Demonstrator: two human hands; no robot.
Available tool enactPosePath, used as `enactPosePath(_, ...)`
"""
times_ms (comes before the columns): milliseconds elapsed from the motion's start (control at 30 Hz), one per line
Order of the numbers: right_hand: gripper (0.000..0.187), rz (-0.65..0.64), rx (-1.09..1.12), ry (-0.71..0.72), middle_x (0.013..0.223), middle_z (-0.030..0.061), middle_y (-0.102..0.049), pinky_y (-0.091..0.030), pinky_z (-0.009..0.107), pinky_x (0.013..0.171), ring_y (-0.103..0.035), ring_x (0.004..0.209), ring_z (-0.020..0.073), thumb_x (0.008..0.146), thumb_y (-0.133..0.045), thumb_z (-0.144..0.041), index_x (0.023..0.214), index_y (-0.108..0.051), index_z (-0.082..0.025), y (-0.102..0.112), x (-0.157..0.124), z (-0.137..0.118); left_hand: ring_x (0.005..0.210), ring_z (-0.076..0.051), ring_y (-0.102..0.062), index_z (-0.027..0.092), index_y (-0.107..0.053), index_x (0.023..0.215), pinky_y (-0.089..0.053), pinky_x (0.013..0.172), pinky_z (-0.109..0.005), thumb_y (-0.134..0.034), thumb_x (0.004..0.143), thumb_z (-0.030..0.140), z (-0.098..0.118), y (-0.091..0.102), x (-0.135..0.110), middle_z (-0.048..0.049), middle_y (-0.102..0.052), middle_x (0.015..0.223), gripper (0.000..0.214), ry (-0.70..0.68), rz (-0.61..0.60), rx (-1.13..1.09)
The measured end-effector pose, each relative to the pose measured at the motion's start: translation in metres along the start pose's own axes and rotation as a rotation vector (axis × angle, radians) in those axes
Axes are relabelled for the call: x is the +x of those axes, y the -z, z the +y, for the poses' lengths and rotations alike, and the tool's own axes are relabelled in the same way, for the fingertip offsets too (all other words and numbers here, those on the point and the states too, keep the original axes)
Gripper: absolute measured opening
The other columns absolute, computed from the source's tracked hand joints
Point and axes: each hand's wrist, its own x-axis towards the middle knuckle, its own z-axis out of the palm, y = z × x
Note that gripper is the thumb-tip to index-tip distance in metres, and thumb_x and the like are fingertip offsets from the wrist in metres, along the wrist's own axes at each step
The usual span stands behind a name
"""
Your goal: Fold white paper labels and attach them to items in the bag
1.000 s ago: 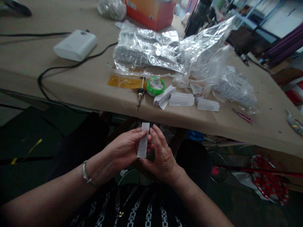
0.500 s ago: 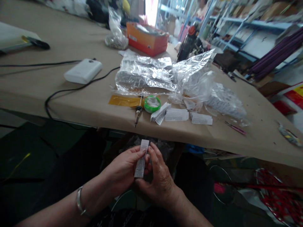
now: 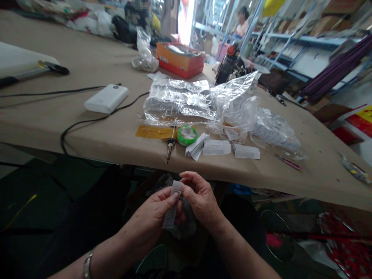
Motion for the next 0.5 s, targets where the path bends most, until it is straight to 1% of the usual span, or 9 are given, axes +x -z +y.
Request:
enactPosePath(100,0.033,-0.013,-0.272,0.185,0.099,0.0033,-0.060,-0.049,0.030,0.081,-0.060,0.090,0.0160,0.083,-0.056,-0.023,0.115,-0.057,-0.024,-0.001,0.000,-0.006,0.052,-0.009,-0.050,0.015,-0.058,0.078,-0.036,0.048,-0.020,-0.059,0.080,0.040,0.001,0.002,0.000,0.0002,-0.056,0.059,0.025,-0.001,0.006,0.019)
enactPosePath(133,0.033,-0.024,-0.362,0.231,0.101,0.0041,-0.060,-0.048,0.031,0.083,-0.059,0.093,0.0168,0.083,-0.055,-0.022,0.116,-0.058,-0.024,-0.001,0.000,-0.008,0.051,-0.009,-0.050,0.015,-0.057,0.077,-0.036,0.048,-0.020,-0.059,0.080,0.041,0.001,0.002,-0.001,0.0004,-0.055,0.058,0.026,0.000,0.010,0.023)
enactPosePath(200,0.030,-0.056,-0.493,0.279,0.103,0.0054,-0.059,-0.047,0.032,0.086,-0.058,0.096,0.0179,0.084,-0.053,-0.021,0.113,-0.061,-0.023,0.000,0.000,-0.012,0.051,-0.010,-0.050,0.015,-0.056,0.077,-0.037,0.047,-0.020,-0.060,0.080,0.040,0.002,0.002,-0.001,0.0006,-0.055,0.058,0.025,0.004,0.007,0.027)
enactPosePath(300,0.028,-0.072,-0.561,0.294,0.105,0.0064,-0.059,-0.047,0.032,0.087,-0.058,0.098,0.0183,0.087,-0.051,-0.022,0.113,-0.061,-0.022,0.001,0.001,-0.014,0.051,-0.010,-0.050,0.015,-0.056,0.077,-0.037,0.048,-0.020,-0.059,0.080,0.038,0.003,0.002,-0.001,0.0005,-0.055,0.059,0.023,0.010,0.001,0.030)
enactPosePath(367,0.030,-0.061,-0.566,0.302,0.107,0.0066,-0.059,-0.047,0.032,0.087,-0.058,0.100,0.0184,0.087,-0.050,-0.023,0.116,-0.059,-0.022,0.002,0.002,-0.014,0.050,-0.009,-0.050,0.015,-0.056,0.078,-0.037,0.048,-0.020,-0.058,0.081,0.037,0.003,0.002,0.000,0.0006,-0.055,0.059,0.022,0.013,0.003,0.026)
enactPosePath(500,0.032,-0.091,-0.559,0.288,0.107,0.0059,-0.060,-0.046,0.033,0.088,-0.058,0.100,0.0186,0.086,-0.051,-0.022,0.118,-0.058,-0.023,0.001,0.000,-0.012,0.051,-0.009,-0.050,0.015,-0.057,0.077,-0.037,0.048,-0.020,-0.061,0.079,0.036,0.002,0.004,0.001,0.0007,-0.055,0.059,0.022,0.012,-0.001,-0.003)
